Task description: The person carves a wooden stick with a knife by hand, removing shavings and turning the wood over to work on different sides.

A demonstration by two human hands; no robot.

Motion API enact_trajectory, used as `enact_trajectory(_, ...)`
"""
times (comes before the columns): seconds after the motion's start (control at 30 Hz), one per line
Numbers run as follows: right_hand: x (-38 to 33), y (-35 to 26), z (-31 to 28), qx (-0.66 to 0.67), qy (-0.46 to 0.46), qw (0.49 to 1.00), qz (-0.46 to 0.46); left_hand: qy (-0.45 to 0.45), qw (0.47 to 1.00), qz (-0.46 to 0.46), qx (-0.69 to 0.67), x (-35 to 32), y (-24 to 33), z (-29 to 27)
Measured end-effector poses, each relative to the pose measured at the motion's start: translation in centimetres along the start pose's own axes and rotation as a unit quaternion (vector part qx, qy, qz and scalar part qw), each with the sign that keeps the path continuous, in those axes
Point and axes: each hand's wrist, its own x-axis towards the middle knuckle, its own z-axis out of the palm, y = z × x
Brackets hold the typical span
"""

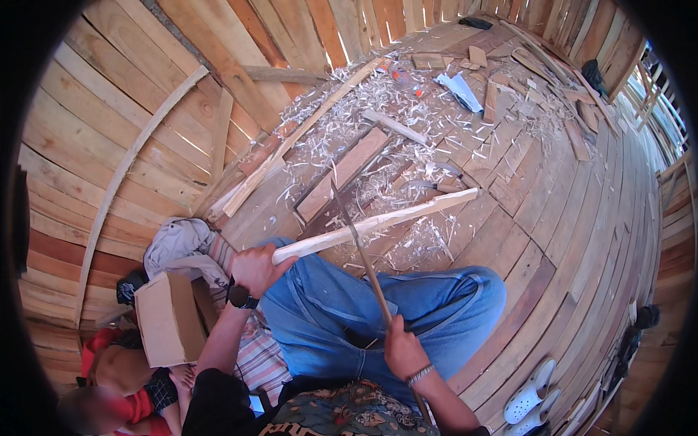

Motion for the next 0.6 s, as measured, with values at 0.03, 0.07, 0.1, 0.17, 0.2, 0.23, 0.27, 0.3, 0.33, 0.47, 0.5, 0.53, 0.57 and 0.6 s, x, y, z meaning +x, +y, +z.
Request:
enact_trajectory(0.03, 1.2, -0.2, 0.2, 0.006, 0.021, 0.999, -0.035, 0.004, 1.000, 0.001, 0.004, 0.1, -0.1, -0.1)
enact_trajectory(0.07, 1.4, -0.6, -0.2, 0.010, 0.012, 1.000, -0.026, 0.002, 1.000, 0.002, 0.010, -0.1, -0.2, 0.0)
enact_trajectory(0.1, 1.4, -1.3, -1.0, 0.014, 0.003, 1.000, -0.018, 0.003, 1.000, 0.002, 0.016, -0.3, -0.3, 0.1)
enact_trajectory(0.17, 0.2, -2.4, -2.6, 0.015, -0.006, 1.000, 0.003, 0.001, 1.000, -0.002, 0.018, -0.2, -0.4, 0.0)
enact_trajectory(0.2, -1.5, -2.7, -3.5, 0.015, -0.008, 1.000, 0.017, -0.004, 1.000, -0.005, 0.016, -0.1, -0.3, -0.3)
enact_trajectory(0.23, -3.1, -2.8, -4.3, 0.014, -0.009, 0.999, 0.033, -0.008, 1.000, -0.007, 0.012, -0.1, -0.1, -0.4)
enact_trajectory(0.27, -4.5, -2.6, -4.8, 0.015, -0.016, 0.999, 0.042, -0.006, 1.000, -0.012, 0.005, -0.1, -0.1, -0.4)
enact_trajectory(0.3, -5.9, -2.3, -5.1, 0.018, -0.023, 0.998, 0.051, -0.005, 1.000, -0.016, -0.001, -0.1, 0.0, -0.4)
enact_trajectory(0.33, -6.7, -2.1, -5.2, 0.020, -0.030, 0.998, 0.059, -0.004, 1.000, -0.020, -0.007, -0.1, 0.0, -0.3)
enact_trajectory(0.47, -6.6, -1.7, -4.4, 0.007, -0.054, 0.995, 0.081, -0.002, 1.000, -0.013, -0.001, -0.2, 0.0, -0.2)
enact_trajectory(0.5, -5.5, -1.2, -3.7, 0.004, -0.047, 0.997, 0.068, 0.004, 1.000, -0.004, 0.003, -0.2, -0.1, 0.0)
enact_trajectory(0.53, -4.5, -0.8, -2.9, 0.003, -0.041, 0.998, 0.057, 0.007, 1.000, 0.007, 0.007, -0.3, -0.2, 0.0)
enact_trajectory(0.57, -2.9, -0.4, -2.0, 0.008, -0.031, 0.999, 0.043, -0.001, 1.000, 0.003, 0.009, -0.1, -0.2, -0.1)
enact_trajectory(0.6, -0.8, 0.2, -1.1, 0.012, -0.020, 0.999, 0.026, -0.008, 1.000, -0.002, 0.012, 0.1, -0.1, -0.3)
